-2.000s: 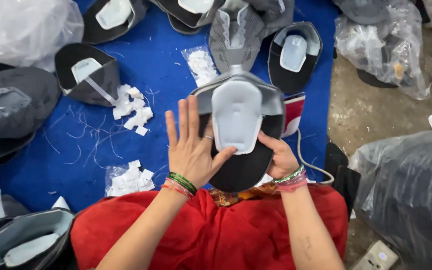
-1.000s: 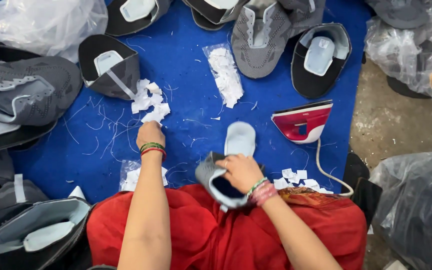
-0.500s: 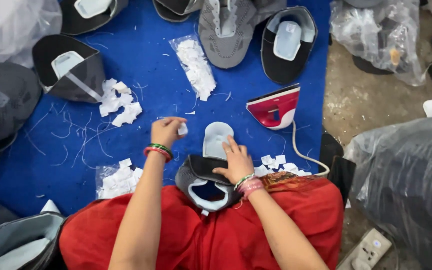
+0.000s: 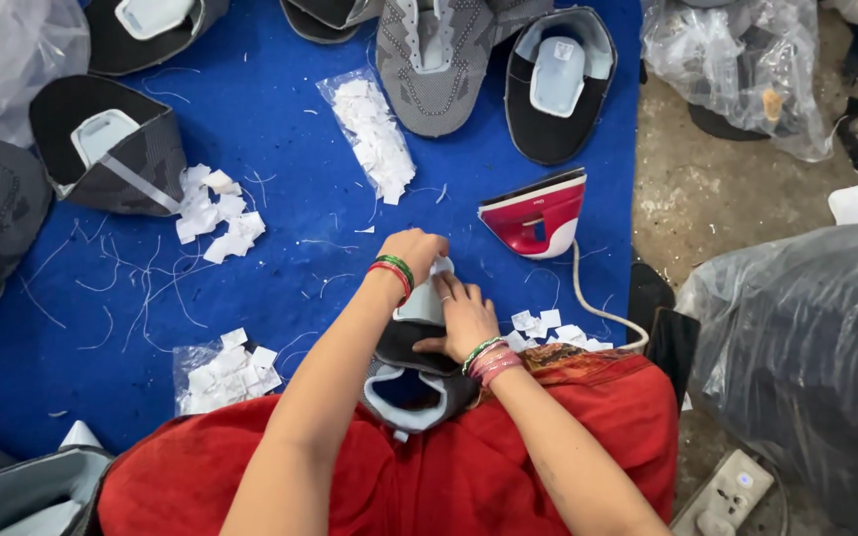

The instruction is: Pressing and attaching components to shoe uppers using a hand-held iron.

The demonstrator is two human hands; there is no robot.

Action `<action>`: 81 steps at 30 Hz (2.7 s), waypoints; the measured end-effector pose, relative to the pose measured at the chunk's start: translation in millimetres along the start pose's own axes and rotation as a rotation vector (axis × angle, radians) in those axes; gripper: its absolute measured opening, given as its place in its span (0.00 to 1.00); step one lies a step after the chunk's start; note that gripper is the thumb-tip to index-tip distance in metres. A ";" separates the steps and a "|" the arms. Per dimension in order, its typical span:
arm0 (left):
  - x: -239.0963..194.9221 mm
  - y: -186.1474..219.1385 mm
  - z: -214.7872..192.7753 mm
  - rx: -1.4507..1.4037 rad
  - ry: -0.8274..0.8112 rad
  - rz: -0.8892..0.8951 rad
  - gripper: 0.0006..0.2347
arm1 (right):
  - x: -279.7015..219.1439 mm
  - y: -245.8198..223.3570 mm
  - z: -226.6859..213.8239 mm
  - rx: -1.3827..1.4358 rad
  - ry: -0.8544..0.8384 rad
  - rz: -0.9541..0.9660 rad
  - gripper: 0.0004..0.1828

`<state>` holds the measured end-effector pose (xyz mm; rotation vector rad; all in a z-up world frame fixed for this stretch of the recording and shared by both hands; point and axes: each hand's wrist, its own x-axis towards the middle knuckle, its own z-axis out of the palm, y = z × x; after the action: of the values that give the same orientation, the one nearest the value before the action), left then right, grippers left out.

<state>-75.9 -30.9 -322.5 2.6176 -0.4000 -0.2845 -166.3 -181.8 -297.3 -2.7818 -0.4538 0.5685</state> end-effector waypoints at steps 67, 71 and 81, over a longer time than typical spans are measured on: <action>-97.3 16.2 50.9 0.400 0.097 -0.246 0.26 | 31.5 149.1 7.5 0.670 1.005 0.177 0.36; -100.7 18.5 45.8 0.405 0.100 -0.242 0.26 | 43.9 140.7 -31.7 0.649 0.846 0.109 0.24; -95.6 19.0 42.9 0.361 0.046 -0.269 0.27 | 31.2 24.5 -119.2 0.023 0.309 -0.175 0.37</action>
<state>-181.2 -33.7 -338.1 3.0301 -0.0847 -0.2585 -83.2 -216.2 -209.6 -2.7046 -0.6064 0.1010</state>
